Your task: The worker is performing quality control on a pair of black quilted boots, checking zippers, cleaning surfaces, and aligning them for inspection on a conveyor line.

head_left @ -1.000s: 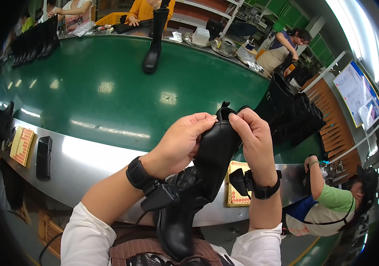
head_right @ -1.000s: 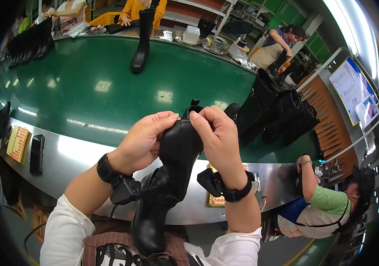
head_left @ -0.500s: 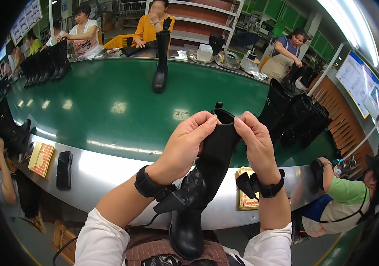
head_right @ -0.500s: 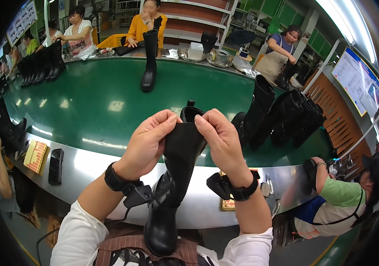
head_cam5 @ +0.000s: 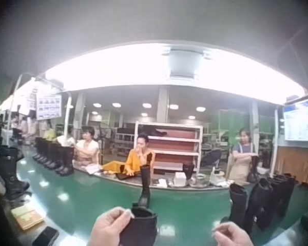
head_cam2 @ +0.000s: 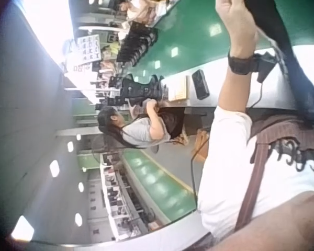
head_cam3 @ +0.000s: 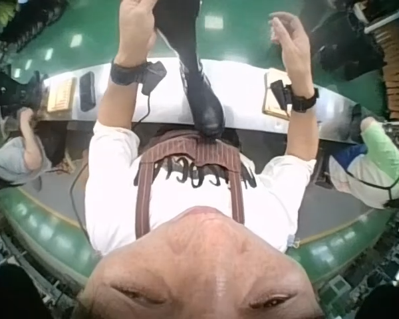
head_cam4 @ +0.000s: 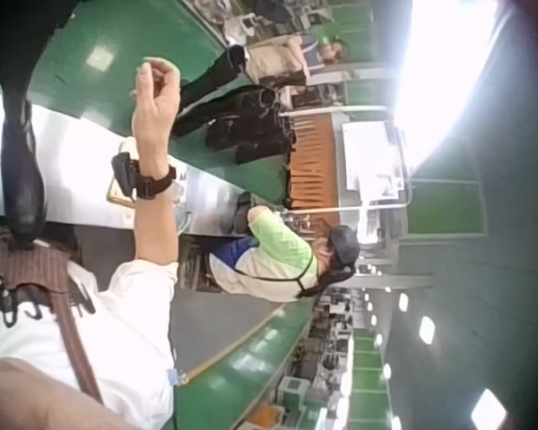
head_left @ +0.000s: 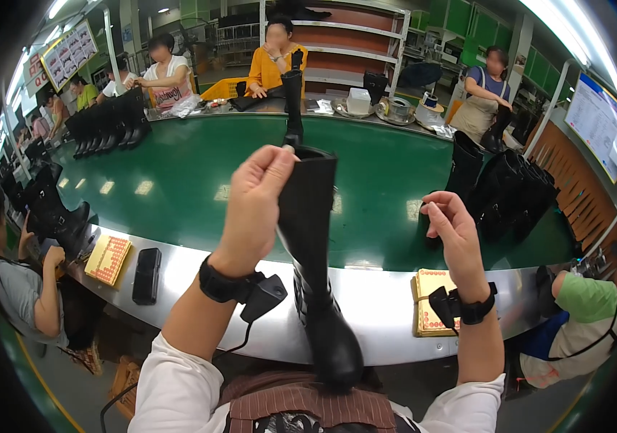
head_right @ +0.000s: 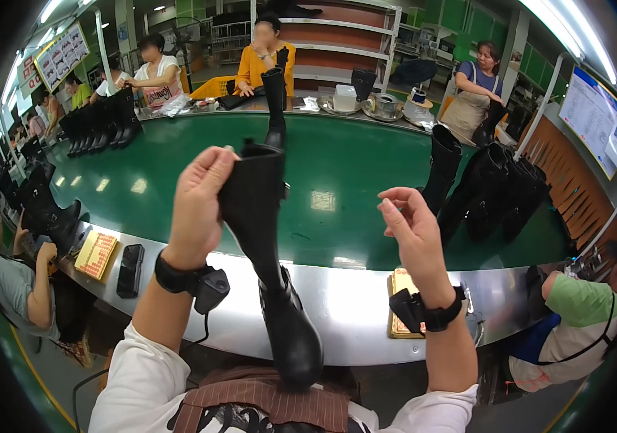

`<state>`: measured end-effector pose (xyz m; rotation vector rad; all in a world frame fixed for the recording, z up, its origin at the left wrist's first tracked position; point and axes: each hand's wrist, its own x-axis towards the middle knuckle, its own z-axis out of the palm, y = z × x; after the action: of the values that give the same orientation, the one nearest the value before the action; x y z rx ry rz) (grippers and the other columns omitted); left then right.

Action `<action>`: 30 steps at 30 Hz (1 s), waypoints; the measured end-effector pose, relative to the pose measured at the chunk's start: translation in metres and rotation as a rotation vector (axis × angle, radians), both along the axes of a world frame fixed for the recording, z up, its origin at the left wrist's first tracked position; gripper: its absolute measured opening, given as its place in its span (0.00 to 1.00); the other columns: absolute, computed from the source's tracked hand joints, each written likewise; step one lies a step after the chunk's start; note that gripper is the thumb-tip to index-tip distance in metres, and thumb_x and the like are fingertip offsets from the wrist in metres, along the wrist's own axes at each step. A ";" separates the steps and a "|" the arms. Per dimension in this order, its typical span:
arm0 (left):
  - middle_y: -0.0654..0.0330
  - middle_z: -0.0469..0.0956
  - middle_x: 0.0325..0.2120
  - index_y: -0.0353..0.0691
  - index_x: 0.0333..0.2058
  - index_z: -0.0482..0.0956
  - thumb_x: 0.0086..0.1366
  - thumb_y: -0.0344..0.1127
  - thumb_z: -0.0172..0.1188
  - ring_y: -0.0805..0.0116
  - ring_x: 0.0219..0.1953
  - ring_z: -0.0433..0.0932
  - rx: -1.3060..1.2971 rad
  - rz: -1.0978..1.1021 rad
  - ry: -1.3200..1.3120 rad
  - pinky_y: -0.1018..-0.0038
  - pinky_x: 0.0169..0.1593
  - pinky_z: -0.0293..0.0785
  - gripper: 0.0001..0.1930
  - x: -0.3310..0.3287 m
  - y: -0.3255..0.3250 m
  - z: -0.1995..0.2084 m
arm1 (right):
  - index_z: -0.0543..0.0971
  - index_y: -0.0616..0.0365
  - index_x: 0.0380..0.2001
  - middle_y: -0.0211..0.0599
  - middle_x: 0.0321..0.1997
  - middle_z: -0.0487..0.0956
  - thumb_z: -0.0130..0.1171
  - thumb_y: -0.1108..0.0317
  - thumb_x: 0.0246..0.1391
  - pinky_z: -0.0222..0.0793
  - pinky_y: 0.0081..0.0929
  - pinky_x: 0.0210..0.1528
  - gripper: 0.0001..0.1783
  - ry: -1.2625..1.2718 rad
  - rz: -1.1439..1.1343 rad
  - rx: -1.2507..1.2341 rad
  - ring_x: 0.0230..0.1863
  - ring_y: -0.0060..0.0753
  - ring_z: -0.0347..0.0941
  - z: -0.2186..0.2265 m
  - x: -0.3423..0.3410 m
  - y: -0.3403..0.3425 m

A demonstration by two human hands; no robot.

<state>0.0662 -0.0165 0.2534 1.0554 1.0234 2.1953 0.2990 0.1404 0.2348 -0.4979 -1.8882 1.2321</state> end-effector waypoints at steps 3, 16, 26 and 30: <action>0.71 0.76 0.27 0.37 0.33 0.77 0.73 0.36 0.53 0.87 0.29 0.70 0.106 0.231 0.086 0.88 0.35 0.66 0.11 -0.021 -0.028 0.019 | 0.77 0.60 0.42 0.27 0.35 0.76 0.54 0.63 0.65 0.62 0.11 0.36 0.11 -0.038 -0.017 -0.011 0.29 0.10 0.63 0.002 0.011 0.008; 0.72 0.63 0.20 0.34 0.31 0.73 0.72 0.34 0.53 0.83 0.24 0.56 -0.138 0.871 0.428 0.82 0.27 0.54 0.11 -0.109 -0.026 -0.046 | 0.75 0.60 0.45 0.38 0.44 0.79 0.54 0.58 0.64 0.74 0.29 0.45 0.16 -0.407 0.194 -0.502 0.43 0.30 0.77 -0.073 -0.168 0.104; 0.72 0.68 0.20 0.34 0.32 0.75 0.71 0.31 0.53 0.86 0.20 0.60 -0.239 0.648 0.411 0.85 0.24 0.54 0.09 -0.126 -0.016 -0.039 | 0.50 0.70 0.65 0.61 0.67 0.57 0.56 0.53 0.63 0.66 0.49 0.64 0.42 -0.132 0.218 -1.158 0.66 0.53 0.62 -0.223 -0.406 0.203; 0.77 0.65 0.19 0.38 0.33 0.77 0.71 0.40 0.56 0.91 0.17 0.57 -0.374 0.315 -0.105 0.87 0.18 0.50 0.11 -0.170 0.008 -0.038 | 0.47 0.71 0.66 0.65 0.63 0.60 0.63 0.51 0.57 0.68 0.51 0.61 0.50 -0.035 0.133 -1.185 0.65 0.56 0.63 -0.253 -0.468 0.220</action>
<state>-0.1041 -0.0084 0.2152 0.6380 1.5613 2.1450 -0.1693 0.3605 -0.0177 -0.9876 -1.0317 2.3809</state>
